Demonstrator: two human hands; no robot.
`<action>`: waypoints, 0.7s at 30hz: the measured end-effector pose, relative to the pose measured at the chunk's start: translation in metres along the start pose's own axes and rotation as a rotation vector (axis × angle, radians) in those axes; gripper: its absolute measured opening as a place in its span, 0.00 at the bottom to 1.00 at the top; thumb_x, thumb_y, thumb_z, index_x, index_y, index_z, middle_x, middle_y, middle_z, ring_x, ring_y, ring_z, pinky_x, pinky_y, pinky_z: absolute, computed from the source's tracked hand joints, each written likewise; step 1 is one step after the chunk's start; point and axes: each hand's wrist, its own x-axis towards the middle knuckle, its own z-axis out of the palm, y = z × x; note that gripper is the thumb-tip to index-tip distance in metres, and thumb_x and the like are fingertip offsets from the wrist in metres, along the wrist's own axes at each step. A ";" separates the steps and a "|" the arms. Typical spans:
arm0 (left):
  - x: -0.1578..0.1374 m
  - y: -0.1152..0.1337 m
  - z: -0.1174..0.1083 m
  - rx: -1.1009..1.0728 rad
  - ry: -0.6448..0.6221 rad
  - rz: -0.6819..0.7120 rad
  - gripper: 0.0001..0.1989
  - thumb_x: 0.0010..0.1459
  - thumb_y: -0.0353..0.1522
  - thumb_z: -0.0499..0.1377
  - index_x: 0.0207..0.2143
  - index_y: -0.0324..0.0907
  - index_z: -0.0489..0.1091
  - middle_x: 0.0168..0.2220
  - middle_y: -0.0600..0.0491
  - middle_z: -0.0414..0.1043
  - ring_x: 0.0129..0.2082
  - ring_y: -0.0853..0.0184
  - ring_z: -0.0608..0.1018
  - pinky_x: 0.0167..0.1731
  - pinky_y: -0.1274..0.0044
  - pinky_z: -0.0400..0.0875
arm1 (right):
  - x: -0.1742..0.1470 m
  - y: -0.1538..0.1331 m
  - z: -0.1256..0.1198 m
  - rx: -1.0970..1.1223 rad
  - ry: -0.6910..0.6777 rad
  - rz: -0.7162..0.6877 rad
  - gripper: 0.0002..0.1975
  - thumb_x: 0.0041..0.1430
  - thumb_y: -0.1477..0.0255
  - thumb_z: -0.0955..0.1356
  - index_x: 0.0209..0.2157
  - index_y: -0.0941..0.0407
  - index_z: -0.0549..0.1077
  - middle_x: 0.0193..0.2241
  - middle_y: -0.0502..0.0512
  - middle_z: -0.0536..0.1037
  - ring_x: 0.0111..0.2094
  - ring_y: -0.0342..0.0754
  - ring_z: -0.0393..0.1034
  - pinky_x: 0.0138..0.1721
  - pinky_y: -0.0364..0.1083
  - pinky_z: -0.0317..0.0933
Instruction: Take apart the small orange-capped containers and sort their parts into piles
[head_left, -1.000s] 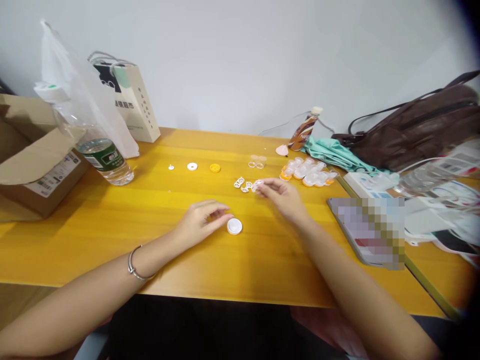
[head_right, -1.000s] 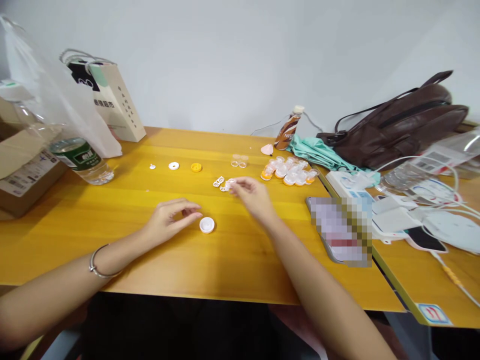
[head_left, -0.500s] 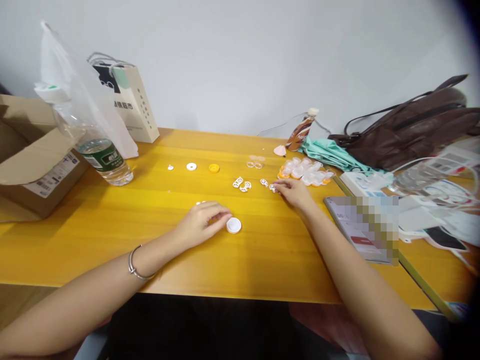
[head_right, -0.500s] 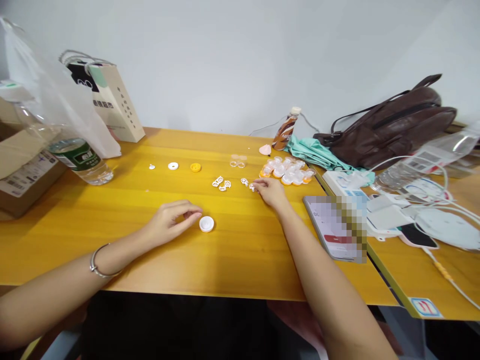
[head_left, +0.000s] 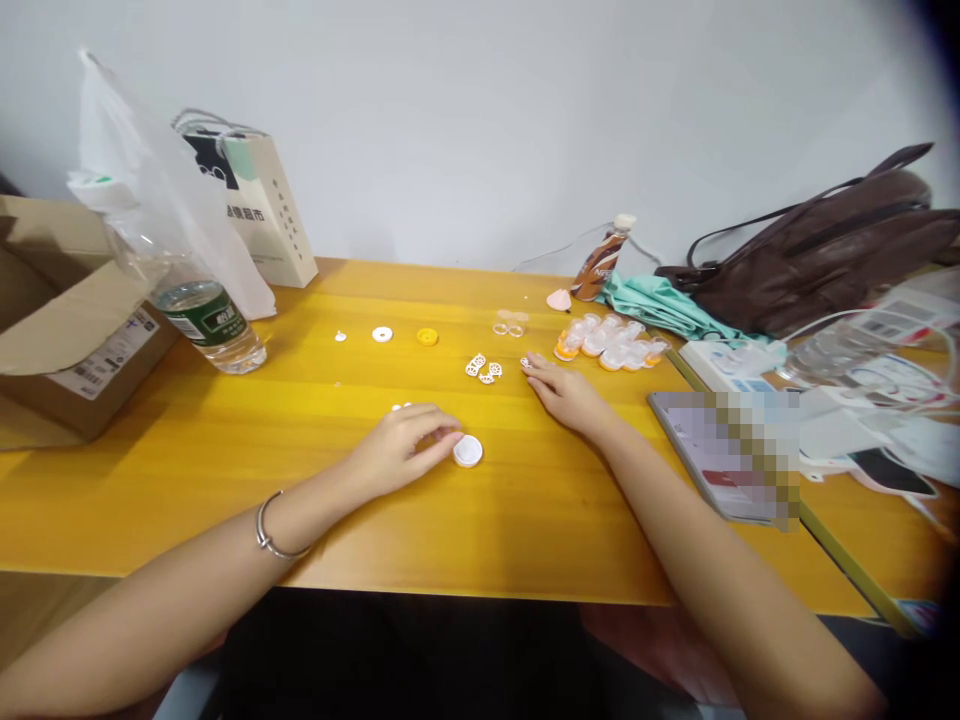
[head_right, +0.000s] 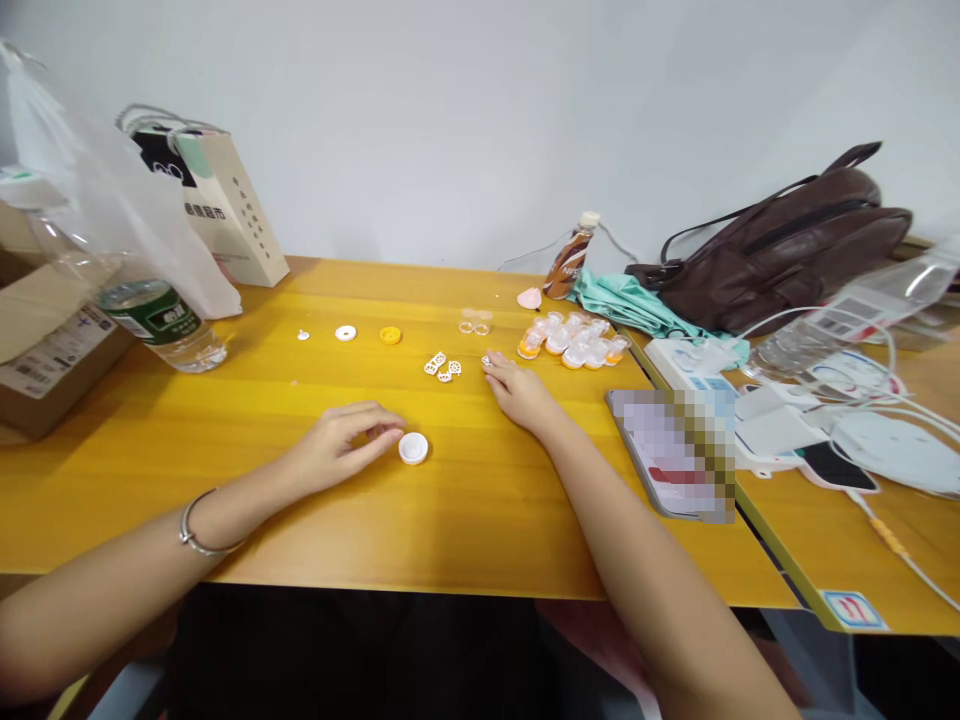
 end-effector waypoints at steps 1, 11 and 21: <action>0.000 0.001 -0.001 0.000 -0.010 0.003 0.11 0.60 0.36 0.52 0.40 0.41 0.70 0.33 0.51 0.72 0.32 0.70 0.73 0.35 0.77 0.67 | -0.002 0.003 -0.002 0.002 -0.006 0.014 0.18 0.59 0.72 0.59 0.48 0.57 0.72 0.55 0.57 0.66 0.57 0.54 0.59 0.58 0.56 0.54; 0.000 0.001 0.004 -0.020 -0.154 0.024 0.19 0.53 0.40 0.59 0.46 0.43 0.65 0.40 0.49 0.68 0.39 0.65 0.71 0.41 0.73 0.66 | -0.010 -0.036 -0.018 0.151 0.142 -0.070 0.12 0.58 0.66 0.63 0.39 0.55 0.74 0.43 0.58 0.76 0.46 0.51 0.69 0.50 0.52 0.60; 0.000 0.002 0.006 -0.053 -0.139 -0.039 0.12 0.56 0.36 0.57 0.42 0.42 0.67 0.34 0.52 0.68 0.33 0.68 0.69 0.33 0.76 0.65 | -0.022 -0.093 0.016 0.329 -0.238 -0.252 0.15 0.46 0.64 0.72 0.34 0.55 0.69 0.34 0.54 0.69 0.37 0.49 0.64 0.39 0.47 0.60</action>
